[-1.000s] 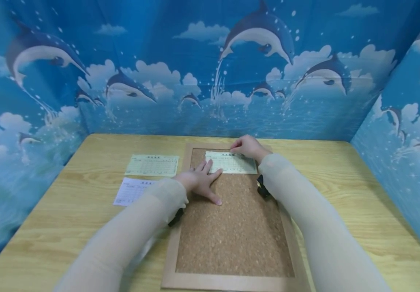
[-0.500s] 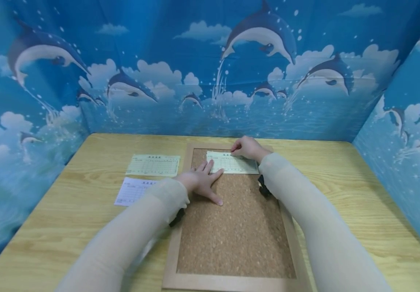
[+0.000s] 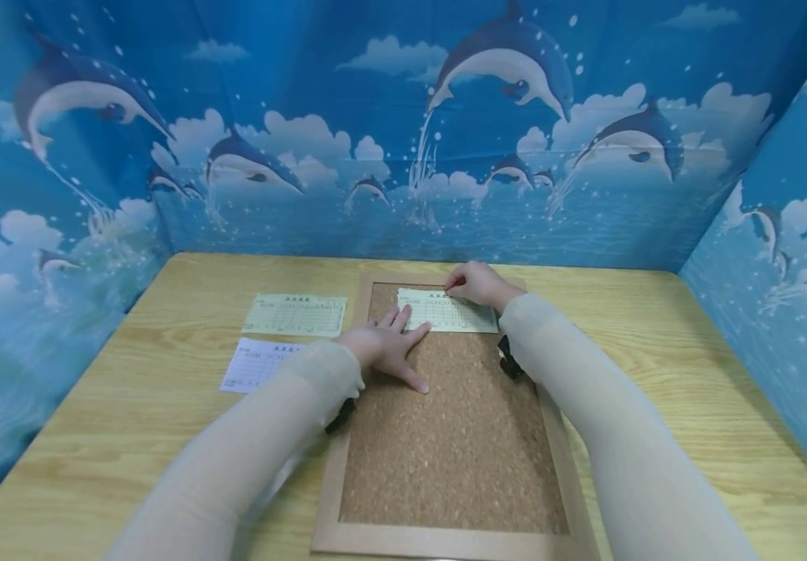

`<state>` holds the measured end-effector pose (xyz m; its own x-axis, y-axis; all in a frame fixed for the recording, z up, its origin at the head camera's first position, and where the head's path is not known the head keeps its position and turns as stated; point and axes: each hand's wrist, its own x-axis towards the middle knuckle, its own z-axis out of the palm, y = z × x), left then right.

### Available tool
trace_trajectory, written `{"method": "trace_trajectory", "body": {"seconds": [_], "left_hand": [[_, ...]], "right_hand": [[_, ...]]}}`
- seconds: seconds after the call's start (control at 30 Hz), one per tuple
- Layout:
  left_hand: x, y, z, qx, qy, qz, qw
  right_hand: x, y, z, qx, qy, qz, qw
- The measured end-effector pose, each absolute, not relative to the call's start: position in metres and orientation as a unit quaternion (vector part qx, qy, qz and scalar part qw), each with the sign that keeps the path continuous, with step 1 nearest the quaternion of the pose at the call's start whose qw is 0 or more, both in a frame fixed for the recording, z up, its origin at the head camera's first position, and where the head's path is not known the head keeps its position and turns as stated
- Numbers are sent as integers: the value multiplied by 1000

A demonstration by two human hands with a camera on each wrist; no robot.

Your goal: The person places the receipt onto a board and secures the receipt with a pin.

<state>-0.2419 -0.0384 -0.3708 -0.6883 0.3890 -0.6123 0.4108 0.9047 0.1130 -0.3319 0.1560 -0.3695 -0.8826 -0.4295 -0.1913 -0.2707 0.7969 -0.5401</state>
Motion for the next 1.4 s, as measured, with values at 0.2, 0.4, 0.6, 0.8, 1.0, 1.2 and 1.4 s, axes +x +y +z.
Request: {"method": "trace_trajectory", "body": {"seconds": [0.2,0.4,0.6,0.8,1.0,1.2,1.4], "left_hand": [[-237,-38,-364,219,920,-15,326],[-242,-39,-372,214,918,-11,333],[-246,-39,-375,215,919,-2,330],[-241,-39,-369,213,920,-3,329],[-233,-38,-360,216,920,-2,327],[-236,-37,-365,212,921,4,327],[-234,-38,-364,215,921,-3,324]], "right_hand": [[-334,156,-370,-176,936,-258,163],[-335,155,-371,-168,935,-260,170],[-339,154,-372,-145,938,-258,179],[-339,151,-372,-134,942,-255,175],[-336,150,-372,-129,945,-248,172],[-336,151,-373,-123,946,-248,169],[-338,150,-376,-120,944,-257,168]]}}
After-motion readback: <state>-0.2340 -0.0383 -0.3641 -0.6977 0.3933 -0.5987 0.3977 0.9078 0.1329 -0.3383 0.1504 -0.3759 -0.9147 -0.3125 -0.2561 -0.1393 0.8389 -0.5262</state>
